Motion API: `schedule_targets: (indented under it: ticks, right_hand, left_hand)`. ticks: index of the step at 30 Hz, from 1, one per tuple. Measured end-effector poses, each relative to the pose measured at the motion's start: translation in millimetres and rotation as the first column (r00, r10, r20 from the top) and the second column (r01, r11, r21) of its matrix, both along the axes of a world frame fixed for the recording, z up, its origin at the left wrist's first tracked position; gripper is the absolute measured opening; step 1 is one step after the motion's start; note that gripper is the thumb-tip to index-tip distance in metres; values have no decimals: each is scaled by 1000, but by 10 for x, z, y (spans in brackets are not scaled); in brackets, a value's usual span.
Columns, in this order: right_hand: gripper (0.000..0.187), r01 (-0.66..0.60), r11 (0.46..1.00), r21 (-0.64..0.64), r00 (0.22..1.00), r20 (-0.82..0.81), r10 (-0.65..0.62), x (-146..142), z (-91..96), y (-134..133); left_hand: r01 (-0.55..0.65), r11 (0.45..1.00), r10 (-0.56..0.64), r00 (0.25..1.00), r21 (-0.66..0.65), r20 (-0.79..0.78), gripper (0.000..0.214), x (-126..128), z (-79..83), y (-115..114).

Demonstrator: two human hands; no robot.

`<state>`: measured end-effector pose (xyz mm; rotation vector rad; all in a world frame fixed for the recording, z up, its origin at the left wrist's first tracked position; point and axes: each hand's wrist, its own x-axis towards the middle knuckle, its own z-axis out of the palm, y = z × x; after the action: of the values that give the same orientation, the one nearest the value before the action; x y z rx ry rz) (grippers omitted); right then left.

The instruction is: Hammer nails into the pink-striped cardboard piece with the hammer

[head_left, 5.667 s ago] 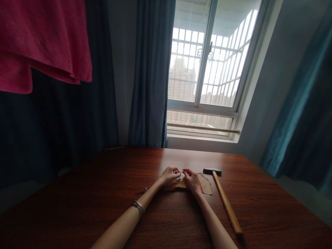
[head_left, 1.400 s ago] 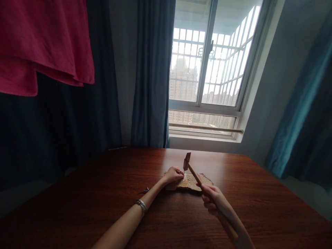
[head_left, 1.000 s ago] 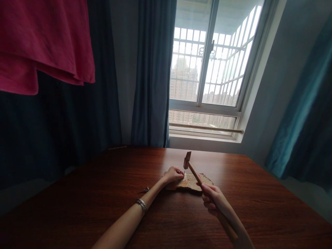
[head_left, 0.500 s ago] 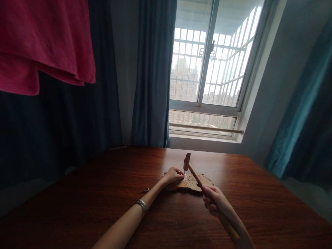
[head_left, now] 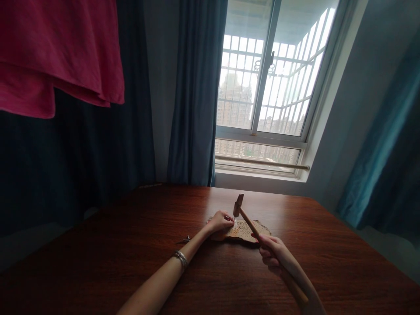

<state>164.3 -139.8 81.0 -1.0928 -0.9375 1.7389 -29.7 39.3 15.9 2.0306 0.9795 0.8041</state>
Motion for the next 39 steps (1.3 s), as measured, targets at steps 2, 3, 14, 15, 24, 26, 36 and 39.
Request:
schedule_targets:
  ticks: [2,3,14,15,24,26,36,39]
  right_hand:
    - [57,-9,1000,-11,1000,4,9,16,-16,10]
    - [57,-16,1000,-11,1000,-7,16,24,-26,16]
    - [54,7,1000,5,999,-40,-7,57,-71,41]
    - [54,-2,1000,6,999,-41,2,52,-70,36]
    - [53,-10,1000,-1,1000,-30,10,5,-72,6]
    - [54,0,1000,-13,1000,-17,0,11,-69,12]
    - [56,-28,999,-37,999,-26,27,42,-59,30]
    - [57,-44,998,-46,998,-49,42,38,-58,29]
  left_hand:
    - [1,1000,-1,1000,9,2,27,-4,0,-3]
    - [1,1000,-1,1000,11,4,27,-6,0,-5]
    - [-3,1000,3,1000,-5,-5,27,4,31,-38]
    - [-4,1000,4,1000,-8,-2,27,3,33,-41]
    - [-4,1000,4,1000,-17,-5,26,2,68,-70]
    - [-5,1000,5,1000,-15,-10,27,0,75,-75]
    - [-3,1000,3,1000,1,-17,27,-2,7,-22]
    - [12,1000,-11,1000,28,-11,25,-2,-16,3]
